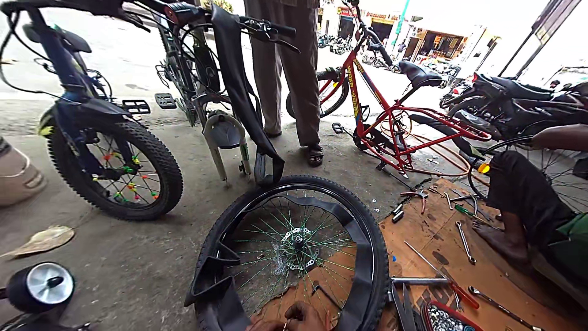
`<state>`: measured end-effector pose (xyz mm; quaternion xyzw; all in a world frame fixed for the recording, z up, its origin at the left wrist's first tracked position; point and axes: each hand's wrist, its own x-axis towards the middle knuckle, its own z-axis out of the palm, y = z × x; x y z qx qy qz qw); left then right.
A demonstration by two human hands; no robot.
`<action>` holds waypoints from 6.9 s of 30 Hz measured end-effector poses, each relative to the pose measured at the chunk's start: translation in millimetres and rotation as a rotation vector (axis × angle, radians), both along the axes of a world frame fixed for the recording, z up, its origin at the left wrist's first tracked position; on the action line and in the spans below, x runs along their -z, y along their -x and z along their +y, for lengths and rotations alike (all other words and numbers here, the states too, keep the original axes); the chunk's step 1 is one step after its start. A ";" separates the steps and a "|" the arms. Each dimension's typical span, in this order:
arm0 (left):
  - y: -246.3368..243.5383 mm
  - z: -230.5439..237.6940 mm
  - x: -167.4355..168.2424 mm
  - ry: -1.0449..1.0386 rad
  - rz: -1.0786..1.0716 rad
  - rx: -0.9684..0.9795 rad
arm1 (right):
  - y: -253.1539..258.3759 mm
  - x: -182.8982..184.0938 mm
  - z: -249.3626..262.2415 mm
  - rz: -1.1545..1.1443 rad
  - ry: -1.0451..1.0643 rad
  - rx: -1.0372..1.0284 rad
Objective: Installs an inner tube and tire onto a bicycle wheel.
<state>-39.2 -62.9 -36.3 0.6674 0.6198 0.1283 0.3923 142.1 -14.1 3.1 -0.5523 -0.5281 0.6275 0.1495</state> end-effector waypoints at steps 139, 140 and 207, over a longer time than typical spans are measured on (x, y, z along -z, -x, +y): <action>1.4 26.2 2.8 0.301 -0.337 -0.152 | 0.7 53.0 -2.3 0.012 0.058 0.080; 0.6 26.5 2.7 0.299 -0.333 -0.150 | -2.0 53.5 -1.7 0.040 0.067 0.066; 6.5 12.2 20.3 0.116 -0.331 -0.078 | -13.4 35.7 2.9 0.169 0.234 -0.029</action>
